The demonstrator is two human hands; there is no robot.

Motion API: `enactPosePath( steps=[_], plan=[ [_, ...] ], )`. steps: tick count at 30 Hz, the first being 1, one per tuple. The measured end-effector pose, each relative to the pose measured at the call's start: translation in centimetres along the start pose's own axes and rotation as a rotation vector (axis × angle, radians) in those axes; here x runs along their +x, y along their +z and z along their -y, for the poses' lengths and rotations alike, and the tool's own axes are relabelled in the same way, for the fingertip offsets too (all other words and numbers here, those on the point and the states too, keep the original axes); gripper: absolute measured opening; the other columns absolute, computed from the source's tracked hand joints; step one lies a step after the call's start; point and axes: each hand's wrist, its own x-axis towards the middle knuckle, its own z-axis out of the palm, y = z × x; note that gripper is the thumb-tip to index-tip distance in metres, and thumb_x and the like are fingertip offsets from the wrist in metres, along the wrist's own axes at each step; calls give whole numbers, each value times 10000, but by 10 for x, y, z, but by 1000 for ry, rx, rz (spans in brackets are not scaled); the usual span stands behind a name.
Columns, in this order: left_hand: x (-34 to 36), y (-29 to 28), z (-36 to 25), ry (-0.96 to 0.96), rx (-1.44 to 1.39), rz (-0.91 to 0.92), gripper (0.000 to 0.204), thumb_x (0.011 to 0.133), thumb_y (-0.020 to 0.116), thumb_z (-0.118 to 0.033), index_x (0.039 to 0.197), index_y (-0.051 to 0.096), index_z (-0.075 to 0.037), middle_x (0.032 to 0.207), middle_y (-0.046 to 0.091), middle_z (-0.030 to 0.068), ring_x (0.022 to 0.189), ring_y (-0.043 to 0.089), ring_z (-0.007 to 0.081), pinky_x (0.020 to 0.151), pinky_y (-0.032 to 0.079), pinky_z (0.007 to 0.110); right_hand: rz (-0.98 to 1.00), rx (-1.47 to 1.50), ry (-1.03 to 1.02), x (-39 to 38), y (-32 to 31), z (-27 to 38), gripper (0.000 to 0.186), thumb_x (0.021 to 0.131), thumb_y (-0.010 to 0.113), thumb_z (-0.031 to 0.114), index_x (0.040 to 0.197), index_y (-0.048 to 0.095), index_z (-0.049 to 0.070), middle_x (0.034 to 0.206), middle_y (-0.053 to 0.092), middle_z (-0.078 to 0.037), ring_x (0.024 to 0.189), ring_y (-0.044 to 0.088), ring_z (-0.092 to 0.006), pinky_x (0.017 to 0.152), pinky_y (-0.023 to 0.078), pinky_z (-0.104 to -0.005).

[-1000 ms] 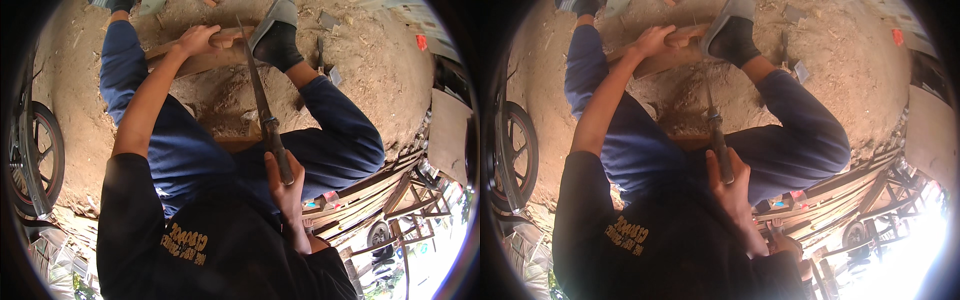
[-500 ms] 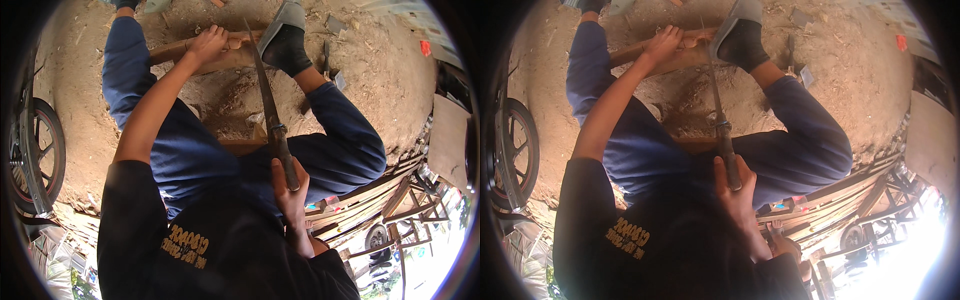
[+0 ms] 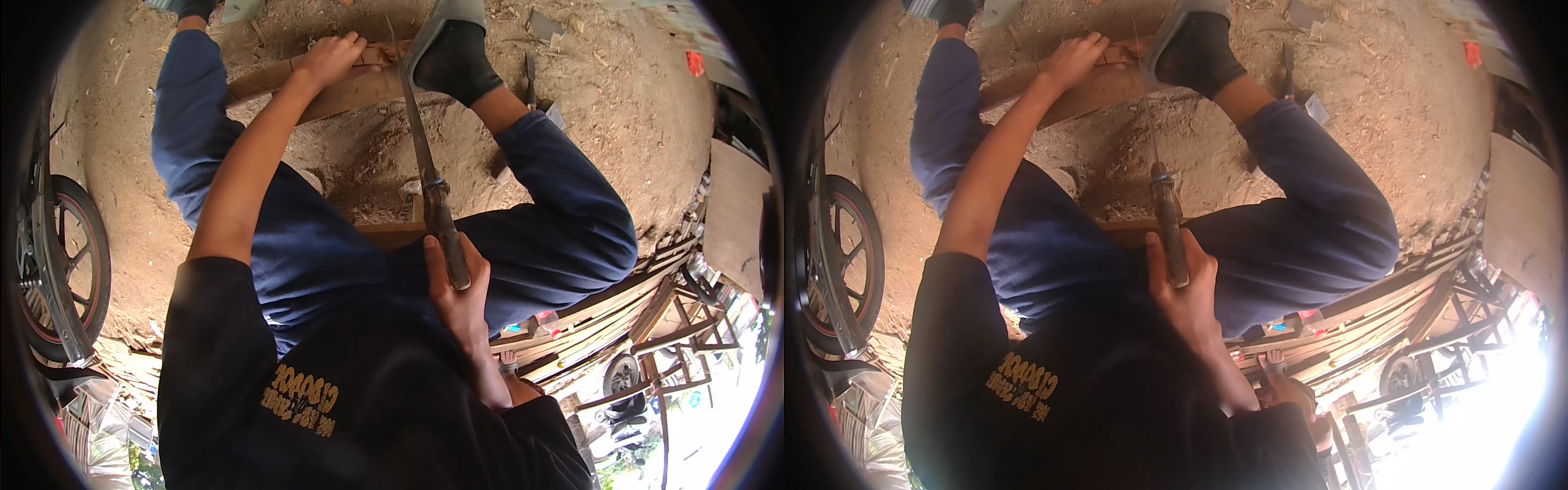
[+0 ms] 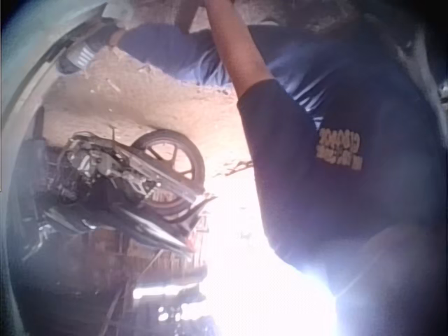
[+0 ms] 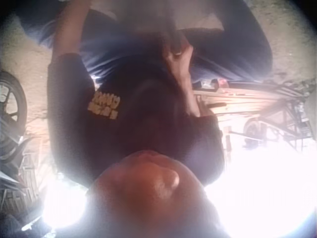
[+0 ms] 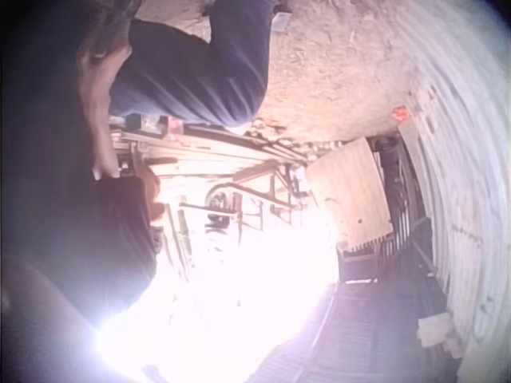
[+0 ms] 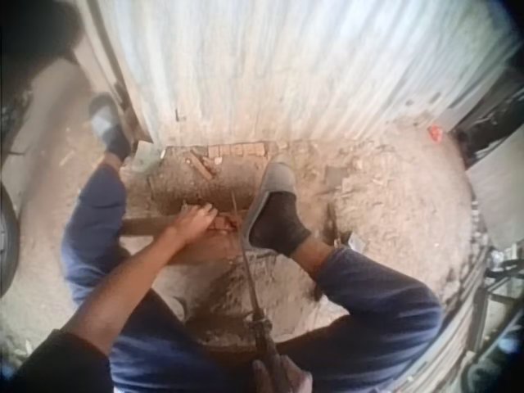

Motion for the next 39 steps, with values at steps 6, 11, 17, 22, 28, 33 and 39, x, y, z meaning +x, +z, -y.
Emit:
enactPosePath(
  steps=[6, 11, 17, 22, 28, 33, 39],
  plan=[
    [2, -6, -5, -73, -32, 27, 674, 895, 552, -623, 1118, 613, 10, 1049, 651, 185, 935, 680, 352, 772, 575, 441, -6, -30, 7, -18, -6, 6, 248, 946, 636, 95, 750, 510, 11, 549, 455, -36, 537, 388, -36, 459, 328, -287],
    [5, -16, -8, -163, -91, 41, 655, 887, 559, -618, 1122, 603, -8, 1063, 646, 171, 991, 662, 350, 815, 562, 444, -3, 19, 93, -12, -10, 18, 258, 947, 635, 107, 744, 505, 14, 550, 445, -14, 539, 382, -33, 463, 310, -275],
    [-5, -1, -6, -64, 2, 45, 577, 859, 659, -513, 1156, 546, -32, 1075, 607, 142, 961, 661, 340, 780, 568, 450, 40, -25, 196, -22, -31, 35, 247, 947, 635, 122, 758, 521, 12, 575, 465, -10, 556, 388, -32, 473, 304, -271],
    [-8, 2, -18, -31, 94, -3, 522, 839, 701, -472, 1093, 532, -48, 1027, 591, 139, 903, 665, 329, 758, 569, 432, 20, -39, 224, -32, -39, 27, 242, 946, 638, 137, 770, 534, 8, 585, 472, -6, 562, 391, -38, 478, 302, -270],
    [-7, 0, -23, -73, 112, 23, 500, 875, 671, -483, 1065, 531, -42, 965, 602, 156, 856, 674, 336, 743, 572, 411, 21, 5, 259, -38, -38, 27, 248, 949, 635, 148, 772, 531, 9, 595, 471, 0, 570, 391, -43, 487, 304, -268],
    [-11, 3, -32, -91, 88, 17, 491, 898, 646, -482, 1050, 567, -22, 959, 612, 151, 850, 679, 327, 723, 579, 413, 45, 6, 282, -39, -38, 31, 254, 954, 630, 162, 777, 529, 9, 599, 469, 4, 576, 394, -44, 494, 309, -269],
    [-15, 3, -34, -69, 58, 2, 430, 894, 662, -415, 1070, 572, -32, 978, 581, 140, 888, 653, 331, 753, 541, 433, 19, -14, 251, -44, -52, 29, 249, 949, 641, 178, 798, 554, 0, 595, 495, -5, 572, 399, -46, 491, 316, -271]
  ],
)
